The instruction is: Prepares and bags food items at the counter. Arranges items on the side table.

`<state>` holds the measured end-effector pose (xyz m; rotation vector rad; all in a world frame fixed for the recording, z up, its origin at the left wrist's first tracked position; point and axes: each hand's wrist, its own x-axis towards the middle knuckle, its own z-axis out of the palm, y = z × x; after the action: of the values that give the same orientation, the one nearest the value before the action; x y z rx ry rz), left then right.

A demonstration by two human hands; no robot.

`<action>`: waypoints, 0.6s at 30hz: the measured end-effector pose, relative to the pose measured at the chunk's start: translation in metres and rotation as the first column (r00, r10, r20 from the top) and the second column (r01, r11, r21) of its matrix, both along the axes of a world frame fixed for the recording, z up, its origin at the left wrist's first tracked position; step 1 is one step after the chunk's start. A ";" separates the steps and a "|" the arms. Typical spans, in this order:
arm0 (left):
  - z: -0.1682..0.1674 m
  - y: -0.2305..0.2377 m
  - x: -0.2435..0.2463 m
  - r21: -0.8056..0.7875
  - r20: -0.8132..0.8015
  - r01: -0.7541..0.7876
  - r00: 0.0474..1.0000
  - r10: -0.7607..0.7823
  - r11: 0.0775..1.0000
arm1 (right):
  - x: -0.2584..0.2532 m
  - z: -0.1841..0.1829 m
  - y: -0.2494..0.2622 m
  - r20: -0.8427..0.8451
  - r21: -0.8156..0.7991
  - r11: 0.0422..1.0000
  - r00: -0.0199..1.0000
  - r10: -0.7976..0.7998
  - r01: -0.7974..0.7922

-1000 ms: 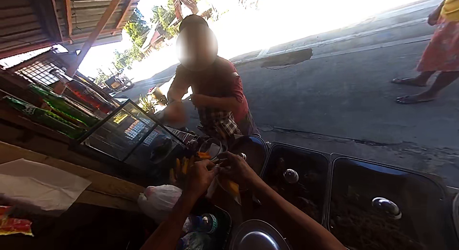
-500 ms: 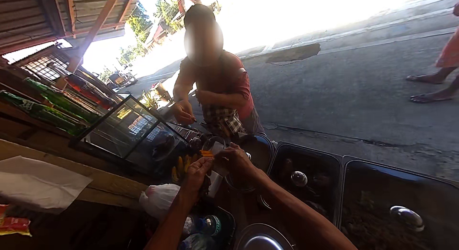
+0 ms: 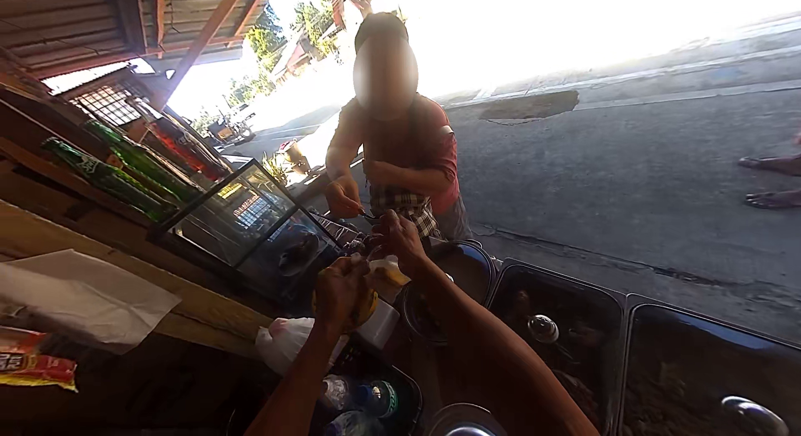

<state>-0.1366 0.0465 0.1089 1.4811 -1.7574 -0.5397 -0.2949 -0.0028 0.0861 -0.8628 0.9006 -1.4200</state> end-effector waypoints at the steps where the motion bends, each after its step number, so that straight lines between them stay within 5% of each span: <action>1: 0.008 -0.002 0.003 0.002 0.012 -0.010 1.000 0.010 1.000 | 0.007 0.008 -0.008 0.082 0.092 0.996 0.997 -0.014 0.006; 10: 0.068 -0.022 0.020 -0.063 0.098 -0.076 0.992 0.082 0.995 | 0.032 0.033 -0.027 0.117 0.168 0.983 0.992 0.056 -0.075; 18: 0.077 -0.067 0.005 -0.051 0.034 -0.118 0.992 0.119 0.992 | -0.028 0.001 0.017 0.012 0.072 0.991 0.994 0.111 -0.112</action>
<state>-0.1316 -0.0204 0.1857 1.5586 -1.6864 -0.4077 -0.3227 0.0141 0.0872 -0.8396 0.8795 -1.2860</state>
